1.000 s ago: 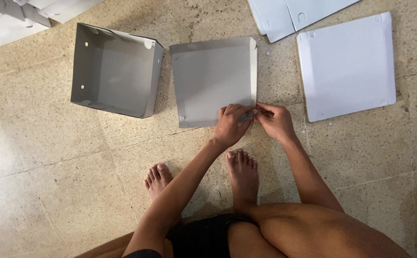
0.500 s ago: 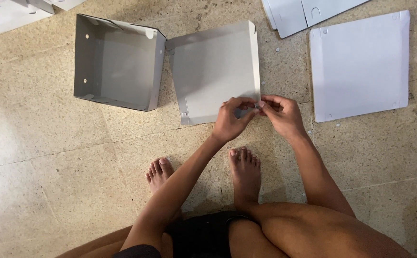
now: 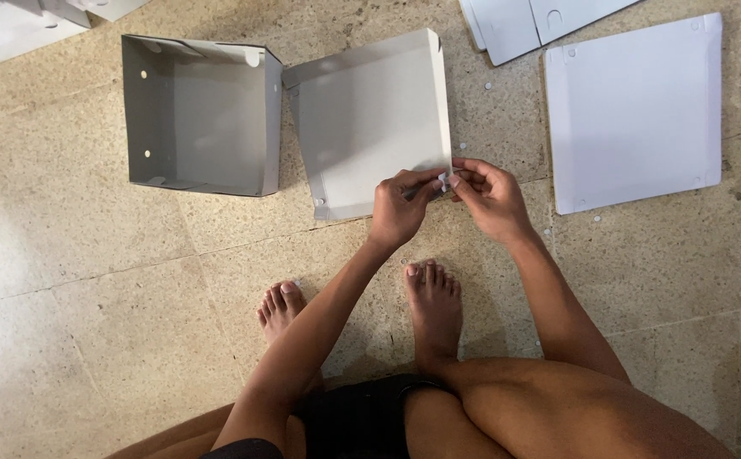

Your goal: The person assembles cardboard boxes by folding the flat sheets and tucking the tabs into slots by hand.

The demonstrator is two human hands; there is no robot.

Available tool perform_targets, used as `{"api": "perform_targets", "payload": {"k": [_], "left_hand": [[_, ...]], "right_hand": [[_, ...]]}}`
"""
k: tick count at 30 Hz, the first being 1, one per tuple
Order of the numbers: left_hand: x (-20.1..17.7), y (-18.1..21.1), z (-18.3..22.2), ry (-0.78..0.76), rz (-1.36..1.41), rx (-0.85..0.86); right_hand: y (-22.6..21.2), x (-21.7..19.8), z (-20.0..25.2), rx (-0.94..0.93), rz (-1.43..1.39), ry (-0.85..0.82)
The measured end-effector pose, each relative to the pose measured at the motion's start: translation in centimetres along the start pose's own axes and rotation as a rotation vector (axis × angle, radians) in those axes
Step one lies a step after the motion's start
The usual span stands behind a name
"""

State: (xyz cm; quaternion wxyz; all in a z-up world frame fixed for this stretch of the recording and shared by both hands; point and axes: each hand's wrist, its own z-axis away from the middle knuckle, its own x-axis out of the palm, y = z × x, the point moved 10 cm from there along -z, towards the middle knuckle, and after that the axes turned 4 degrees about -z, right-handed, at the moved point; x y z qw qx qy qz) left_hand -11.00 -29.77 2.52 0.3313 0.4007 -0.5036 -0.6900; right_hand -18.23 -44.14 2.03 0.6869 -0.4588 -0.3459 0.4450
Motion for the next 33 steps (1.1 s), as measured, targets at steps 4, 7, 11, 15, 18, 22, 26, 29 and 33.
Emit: {"api": "perform_targets", "payload": {"k": [4, 7, 11, 15, 18, 22, 26, 29, 33], "left_hand": [[1.1, -1.9, -0.4, -0.012, -0.058, -0.037], [1.6, -2.0, -0.2, 0.02, -0.081, -0.042], [2.9, -2.1, -0.2, 0.01, -0.161, -0.009], [7.8, 3.6, -1.0, -0.031, -0.597, 0.338], [15.4, 5.1, -1.9, -0.192, -0.751, 0.559], [23.5, 4.7, -1.7, -0.371, -1.029, 0.784], [23.7, 3.7, -1.9, -0.355, -1.016, 0.73], [17.3, 5.4, -0.8, -0.296, -0.925, 0.576], [6.3, 4.6, 0.0, -0.006, -0.69, 0.274]], "right_hand": [[2.3, -0.4, -0.6, -0.04, 0.078, 0.015], [1.9, -0.3, -0.1, 0.004, 0.128, 0.046], [1.7, -2.2, 0.3, 0.018, 0.212, 0.13], [1.8, -8.1, 0.9, -0.016, 0.276, 0.331], [0.1, -13.1, 2.9, 0.01, 0.459, 0.536], [0.2, -17.6, 5.5, 0.139, 0.542, 0.704], [1.7, -19.0, 5.3, 0.19, 0.473, 0.679], [1.3, -17.1, 4.0, 0.119, 0.501, 0.628], [0.7, -8.3, 0.1, 0.011, 0.435, 0.289]]}}
